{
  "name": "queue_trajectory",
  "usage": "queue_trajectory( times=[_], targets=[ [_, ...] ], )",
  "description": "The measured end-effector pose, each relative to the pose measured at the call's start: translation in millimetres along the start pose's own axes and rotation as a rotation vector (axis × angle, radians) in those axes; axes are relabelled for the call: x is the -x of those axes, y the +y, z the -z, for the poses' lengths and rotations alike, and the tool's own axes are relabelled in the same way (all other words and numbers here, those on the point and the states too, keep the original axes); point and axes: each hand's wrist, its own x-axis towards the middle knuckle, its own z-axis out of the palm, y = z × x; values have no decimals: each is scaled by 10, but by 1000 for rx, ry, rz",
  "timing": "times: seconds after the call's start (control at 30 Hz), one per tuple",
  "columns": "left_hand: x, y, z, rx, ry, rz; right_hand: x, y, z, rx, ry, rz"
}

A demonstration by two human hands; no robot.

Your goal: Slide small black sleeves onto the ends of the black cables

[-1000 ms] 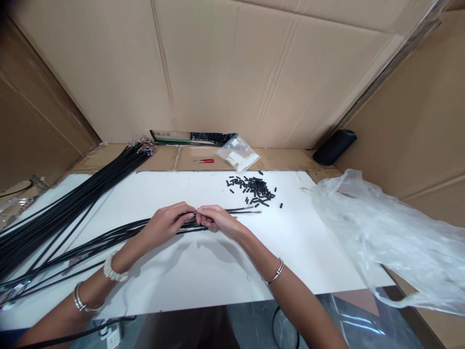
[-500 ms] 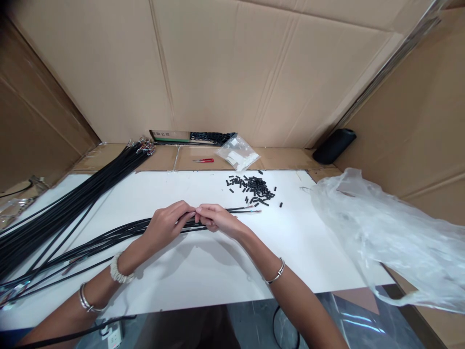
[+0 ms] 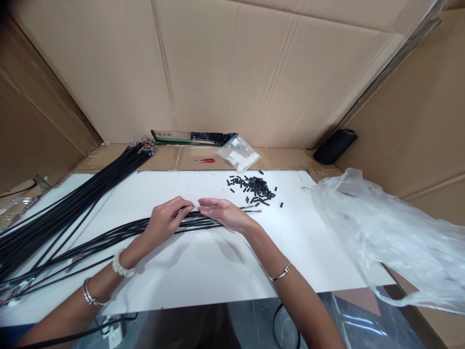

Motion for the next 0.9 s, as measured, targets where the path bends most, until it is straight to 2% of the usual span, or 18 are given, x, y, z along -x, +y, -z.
queue_trajectory(
  times=[0.17, 0.4, 0.57, 0.67, 0.8, 0.9],
  targets=[
    [-37, 1, 13, 185, 8, 93, -35, 45, -18, 57, 85, 91],
    [-36, -31, -15, 249, -12, 127, -46, 35, 27, -66, -31, 90],
    [-25, -36, -37, 254, -21, 111, -11, 16, -31, 4, 77, 80],
    [-30, -32, -43, 254, -25, 110, -42, 51, -34, 15, 84, 108],
    [-34, -16, -41, 255, -26, 121, -86, 87, -24, 119, 107, 134],
    [-32, -9, -39, 256, -20, 118, -79, 84, -50, 273, 118, 219]
  ],
)
